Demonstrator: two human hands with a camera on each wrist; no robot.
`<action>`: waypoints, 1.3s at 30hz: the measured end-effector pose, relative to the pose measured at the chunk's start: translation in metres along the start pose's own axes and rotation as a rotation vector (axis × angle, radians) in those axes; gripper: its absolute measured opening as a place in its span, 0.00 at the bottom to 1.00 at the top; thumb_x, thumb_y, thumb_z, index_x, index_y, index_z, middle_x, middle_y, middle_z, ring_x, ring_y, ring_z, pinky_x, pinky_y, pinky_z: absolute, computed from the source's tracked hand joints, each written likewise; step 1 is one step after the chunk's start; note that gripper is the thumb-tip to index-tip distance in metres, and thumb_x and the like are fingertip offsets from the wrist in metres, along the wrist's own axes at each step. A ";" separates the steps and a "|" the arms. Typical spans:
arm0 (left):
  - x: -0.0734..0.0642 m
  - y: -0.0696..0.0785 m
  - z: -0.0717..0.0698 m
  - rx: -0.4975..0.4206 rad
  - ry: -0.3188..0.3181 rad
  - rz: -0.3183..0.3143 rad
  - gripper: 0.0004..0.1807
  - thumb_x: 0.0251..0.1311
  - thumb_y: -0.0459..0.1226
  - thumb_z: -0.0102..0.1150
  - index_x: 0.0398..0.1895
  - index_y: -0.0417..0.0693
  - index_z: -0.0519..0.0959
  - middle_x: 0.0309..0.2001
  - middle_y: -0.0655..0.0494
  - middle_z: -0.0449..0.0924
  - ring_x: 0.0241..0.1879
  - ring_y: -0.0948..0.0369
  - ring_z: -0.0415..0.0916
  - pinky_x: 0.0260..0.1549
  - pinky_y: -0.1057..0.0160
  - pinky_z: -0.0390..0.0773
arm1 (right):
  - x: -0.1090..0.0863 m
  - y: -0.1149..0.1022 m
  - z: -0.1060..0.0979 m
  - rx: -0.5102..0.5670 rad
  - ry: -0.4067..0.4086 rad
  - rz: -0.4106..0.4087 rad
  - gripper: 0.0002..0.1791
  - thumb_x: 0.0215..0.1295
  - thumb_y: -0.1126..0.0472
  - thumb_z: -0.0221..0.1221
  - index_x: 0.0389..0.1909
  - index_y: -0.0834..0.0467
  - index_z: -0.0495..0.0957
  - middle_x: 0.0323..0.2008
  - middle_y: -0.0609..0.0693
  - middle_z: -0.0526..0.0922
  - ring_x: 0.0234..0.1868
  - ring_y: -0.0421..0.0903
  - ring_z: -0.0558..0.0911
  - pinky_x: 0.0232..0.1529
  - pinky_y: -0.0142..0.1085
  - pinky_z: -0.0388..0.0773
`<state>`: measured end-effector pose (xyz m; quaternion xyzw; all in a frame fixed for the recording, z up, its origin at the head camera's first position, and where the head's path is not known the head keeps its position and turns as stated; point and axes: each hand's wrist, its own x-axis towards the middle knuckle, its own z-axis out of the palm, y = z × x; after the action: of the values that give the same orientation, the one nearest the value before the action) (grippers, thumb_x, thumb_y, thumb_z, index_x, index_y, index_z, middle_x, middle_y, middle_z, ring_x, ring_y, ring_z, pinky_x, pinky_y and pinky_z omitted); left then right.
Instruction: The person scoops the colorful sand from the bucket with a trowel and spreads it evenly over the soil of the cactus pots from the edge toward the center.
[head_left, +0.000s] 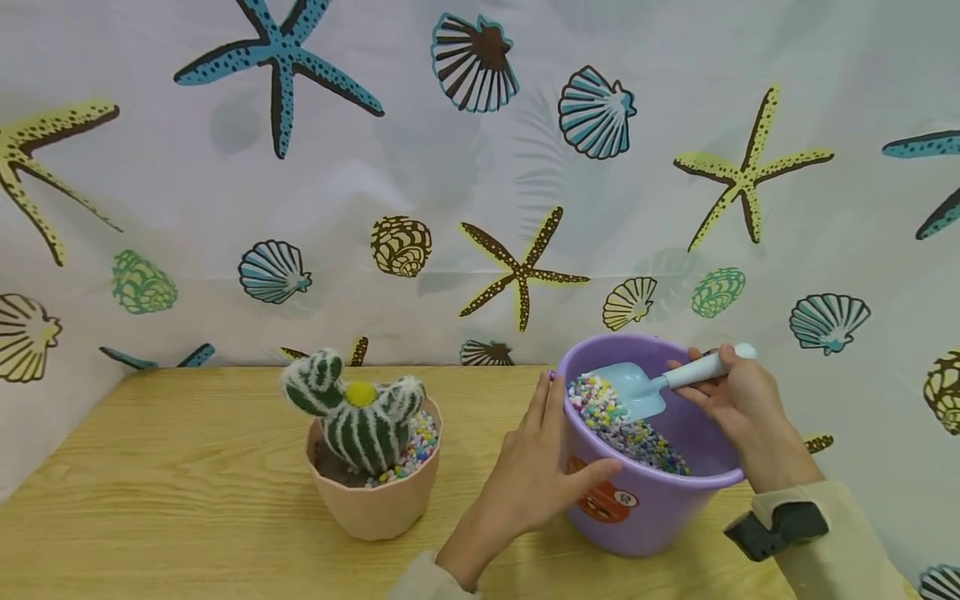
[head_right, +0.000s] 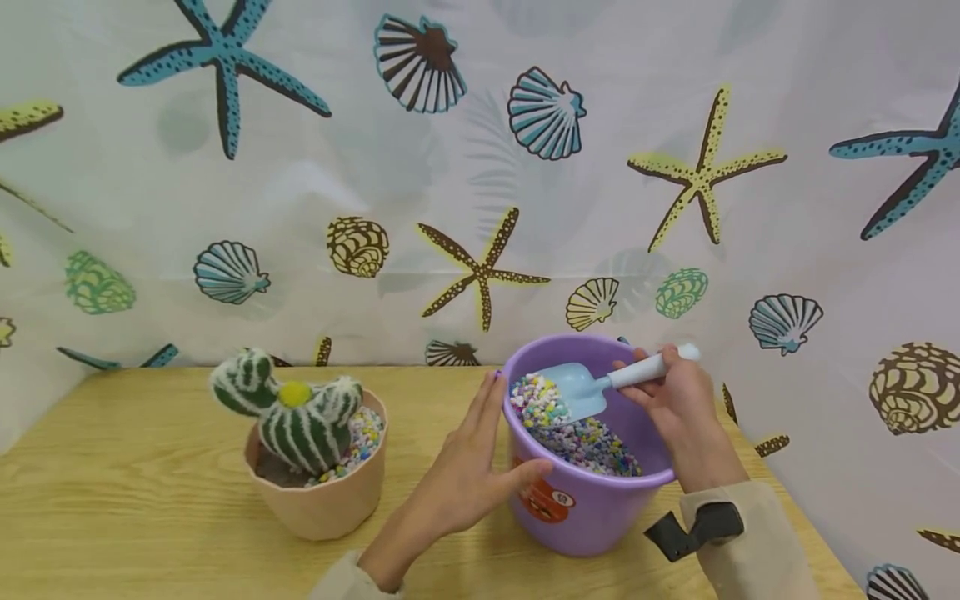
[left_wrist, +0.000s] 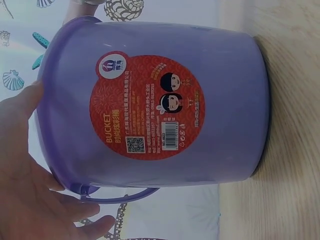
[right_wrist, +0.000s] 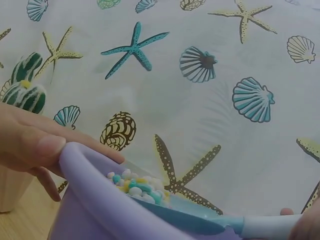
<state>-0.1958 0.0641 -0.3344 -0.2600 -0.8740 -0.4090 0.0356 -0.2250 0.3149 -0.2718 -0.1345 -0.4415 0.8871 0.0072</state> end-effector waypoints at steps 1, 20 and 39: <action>0.000 0.000 0.000 0.001 -0.002 0.001 0.58 0.54 0.66 0.54 0.77 0.52 0.34 0.77 0.49 0.32 0.72 0.43 0.50 0.63 0.38 0.58 | -0.001 0.000 -0.001 0.022 0.014 -0.004 0.15 0.75 0.51 0.32 0.57 0.48 0.53 0.42 0.53 0.70 0.31 0.53 0.85 0.59 0.52 0.67; -0.002 -0.001 -0.002 -0.014 -0.018 -0.002 0.56 0.56 0.66 0.53 0.77 0.52 0.36 0.77 0.50 0.32 0.71 0.44 0.54 0.63 0.37 0.58 | -0.002 0.000 -0.004 0.221 0.026 -0.017 0.31 0.75 0.52 0.34 0.73 0.35 0.33 0.52 0.51 0.65 0.35 0.55 0.84 0.65 0.48 0.55; -0.023 -0.013 -0.020 0.031 -0.044 0.056 0.39 0.67 0.54 0.49 0.76 0.53 0.48 0.76 0.49 0.45 0.74 0.49 0.46 0.64 0.34 0.52 | -0.010 0.007 0.000 0.341 -0.059 0.013 0.32 0.74 0.52 0.38 0.71 0.29 0.35 0.60 0.50 0.63 0.75 0.47 0.48 0.70 0.46 0.47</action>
<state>-0.1849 0.0331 -0.3366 -0.2927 -0.8731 -0.3886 0.0317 -0.2145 0.3091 -0.2752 -0.1080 -0.2838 0.9527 0.0113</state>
